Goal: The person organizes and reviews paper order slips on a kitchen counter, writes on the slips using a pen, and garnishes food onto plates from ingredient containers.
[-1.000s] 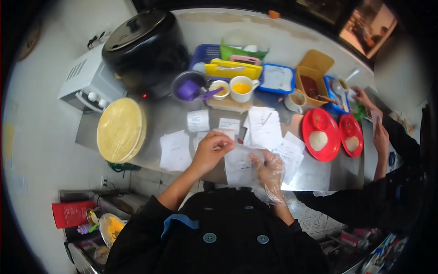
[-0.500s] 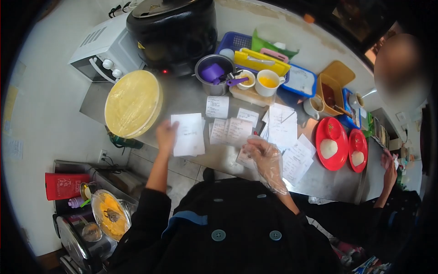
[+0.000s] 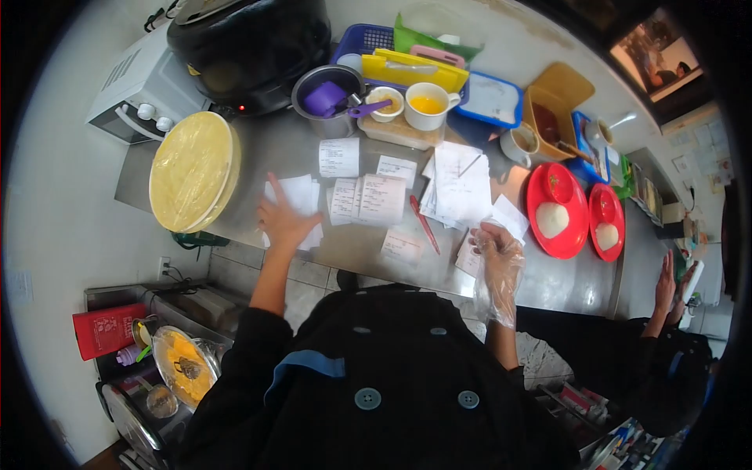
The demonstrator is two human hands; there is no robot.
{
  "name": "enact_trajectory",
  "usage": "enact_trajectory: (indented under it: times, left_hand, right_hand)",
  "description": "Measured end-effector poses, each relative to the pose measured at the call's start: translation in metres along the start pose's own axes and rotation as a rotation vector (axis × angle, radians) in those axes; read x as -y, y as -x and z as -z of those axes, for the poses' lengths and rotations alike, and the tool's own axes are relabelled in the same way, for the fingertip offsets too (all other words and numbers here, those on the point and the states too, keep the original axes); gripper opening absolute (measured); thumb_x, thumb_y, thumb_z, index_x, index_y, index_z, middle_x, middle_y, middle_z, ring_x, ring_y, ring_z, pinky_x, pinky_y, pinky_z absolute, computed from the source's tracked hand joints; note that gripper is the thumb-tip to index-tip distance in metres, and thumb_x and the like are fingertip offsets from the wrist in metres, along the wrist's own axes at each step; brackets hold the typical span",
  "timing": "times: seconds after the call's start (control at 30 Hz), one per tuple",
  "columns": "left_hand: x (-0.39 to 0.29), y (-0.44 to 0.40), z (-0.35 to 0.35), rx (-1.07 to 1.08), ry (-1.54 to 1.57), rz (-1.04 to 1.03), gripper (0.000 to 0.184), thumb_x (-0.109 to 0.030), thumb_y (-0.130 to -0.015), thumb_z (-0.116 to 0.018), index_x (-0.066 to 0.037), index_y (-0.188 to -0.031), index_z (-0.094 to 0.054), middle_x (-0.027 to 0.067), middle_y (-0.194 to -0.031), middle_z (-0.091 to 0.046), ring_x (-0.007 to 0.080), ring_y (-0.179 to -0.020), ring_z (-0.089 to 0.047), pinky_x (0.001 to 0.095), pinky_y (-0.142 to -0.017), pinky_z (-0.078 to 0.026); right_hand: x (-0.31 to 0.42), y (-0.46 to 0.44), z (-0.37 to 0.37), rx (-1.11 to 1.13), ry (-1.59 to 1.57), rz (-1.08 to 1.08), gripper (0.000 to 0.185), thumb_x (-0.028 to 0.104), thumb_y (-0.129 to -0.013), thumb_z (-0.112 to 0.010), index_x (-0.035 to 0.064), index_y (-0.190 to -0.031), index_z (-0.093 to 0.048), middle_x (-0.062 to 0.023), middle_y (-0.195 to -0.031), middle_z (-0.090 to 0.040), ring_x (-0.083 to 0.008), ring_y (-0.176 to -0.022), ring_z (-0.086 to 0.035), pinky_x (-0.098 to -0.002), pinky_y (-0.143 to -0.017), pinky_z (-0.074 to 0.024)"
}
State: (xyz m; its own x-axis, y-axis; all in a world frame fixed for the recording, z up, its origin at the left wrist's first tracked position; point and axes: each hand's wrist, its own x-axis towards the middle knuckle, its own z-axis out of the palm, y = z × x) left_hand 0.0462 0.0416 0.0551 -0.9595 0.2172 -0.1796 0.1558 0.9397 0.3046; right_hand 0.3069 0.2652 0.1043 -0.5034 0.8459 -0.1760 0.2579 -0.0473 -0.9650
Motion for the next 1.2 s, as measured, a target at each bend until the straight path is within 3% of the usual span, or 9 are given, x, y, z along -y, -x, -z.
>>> enact_trajectory:
  times: [0.33,0.4,0.43,0.53,0.67,0.77,0.8,0.93,1.2]
  left_hand:
    - [-0.004,0.004,0.001,-0.108,-0.01,-0.092,0.117,-0.039,-0.057,-0.077,-0.019,-0.142,0.0,0.0289,-0.138,-0.014,0.043,-0.125,-0.02,0.0572,-0.097,-0.023]
    - [-0.005,0.004,0.003,-0.333,0.15,-0.453,0.094,-0.033,-0.062,-0.076,-0.02,-0.139,-0.023,0.0279,-0.135,-0.021,0.0417,-0.122,-0.026,0.0492,-0.099,-0.025]
    - [-0.015,0.009,0.007,-0.317,0.163,-0.468,0.094,-0.033,-0.062,-0.076,-0.02,-0.139,-0.023,0.0279,-0.135,-0.021,0.0417,-0.122,-0.026,0.0492,-0.099,-0.025]
    - [-0.044,0.024,0.016,-0.274,0.37,-0.57,0.048,-0.015,-0.069,-0.07,-0.012,-0.114,-0.053,0.0171,-0.13,-0.033,0.0353,-0.12,-0.032,0.0431,-0.098,-0.028]
    - [-0.065,0.04,-0.014,-0.159,0.373,-0.763,0.034,-0.008,-0.069,-0.066,-0.009,-0.102,-0.058,0.0127,-0.119,-0.046,0.0328,-0.112,-0.041,0.0409,-0.096,-0.032]
    - [-0.069,0.047,-0.029,-0.038,0.442,-0.785,0.03,-0.005,-0.07,-0.065,-0.008,-0.099,-0.059,0.0112,-0.112,-0.05,0.0285,-0.105,-0.048,0.0382,-0.088,-0.04]
    - [-0.069,0.045,-0.032,-0.061,0.485,-0.787,0.027,-0.001,-0.071,-0.062,-0.007,-0.098,-0.06,0.0098,-0.103,-0.055,0.0229,-0.092,-0.056,0.032,-0.074,-0.047]
    - [-0.051,0.028,-0.039,0.045,0.596,-0.578,0.026,-0.004,-0.074,-0.059,-0.005,-0.1,-0.06,0.0129,-0.094,-0.058,0.0247,-0.078,-0.059,0.0318,-0.07,-0.048]
    - [-0.013,0.005,-0.028,-0.102,0.586,-0.41,0.019,-0.001,-0.076,-0.058,0.0,-0.095,-0.062,0.0083,-0.075,-0.065,0.0123,-0.063,-0.06,0.0236,-0.06,-0.049]
  right_hand:
    - [-0.015,-0.008,0.039,-0.171,0.038,0.003,0.02,0.007,-0.082,-0.06,-0.0053,-0.098,-0.06,-0.0092,-0.083,-0.063,-0.0116,-0.071,-0.058,-0.0223,-0.064,-0.0458]
    - [-0.027,-0.011,0.056,-0.277,0.014,0.027,0.019,0.006,-0.081,-0.06,-0.005,-0.097,-0.061,-0.0084,-0.082,-0.063,-0.0127,-0.071,-0.058,-0.0235,-0.066,-0.046]
    - [-0.037,-0.013,0.067,-0.298,0.026,0.024,0.019,0.006,-0.081,-0.06,-0.005,-0.097,-0.061,-0.0084,-0.082,-0.063,-0.0127,-0.071,-0.058,-0.0235,-0.066,-0.046]
    - [-0.065,-0.019,0.094,-0.292,0.266,0.106,0.017,0.002,-0.079,-0.058,-0.0006,-0.095,-0.063,-0.0106,-0.085,-0.063,-0.0188,-0.077,-0.06,-0.0296,-0.07,-0.0472]
    - [-0.085,-0.01,0.091,-0.299,0.679,0.136,0.019,0.003,-0.075,-0.061,0.0046,-0.094,-0.064,-0.0164,-0.093,-0.063,-0.0293,-0.085,-0.061,-0.0332,-0.075,-0.0482]
    - [-0.056,0.01,0.063,-0.217,0.681,0.079,0.02,0.002,-0.074,-0.061,0.0051,-0.094,-0.064,-0.0153,-0.093,-0.063,-0.0295,-0.085,-0.061,-0.035,-0.075,-0.0483]
    - [-0.058,0.015,0.056,-0.18,0.671,0.053,0.02,0.005,-0.075,-0.06,0.0062,-0.095,-0.064,-0.0131,-0.096,-0.063,-0.0301,-0.089,-0.059,-0.0364,-0.079,-0.0465]
    - [-0.045,0.019,0.03,0.014,0.666,0.064,0.021,0.01,-0.075,-0.058,0.0083,-0.096,-0.063,-0.0111,-0.1,-0.061,-0.0303,-0.096,-0.055,-0.0371,-0.085,-0.0424]
    - [-0.04,0.009,0.011,0.13,0.683,0.176,0.019,0.008,-0.075,-0.056,0.0058,-0.093,-0.063,-0.0149,-0.096,-0.061,-0.0319,-0.089,-0.057,-0.0387,-0.079,-0.0448]
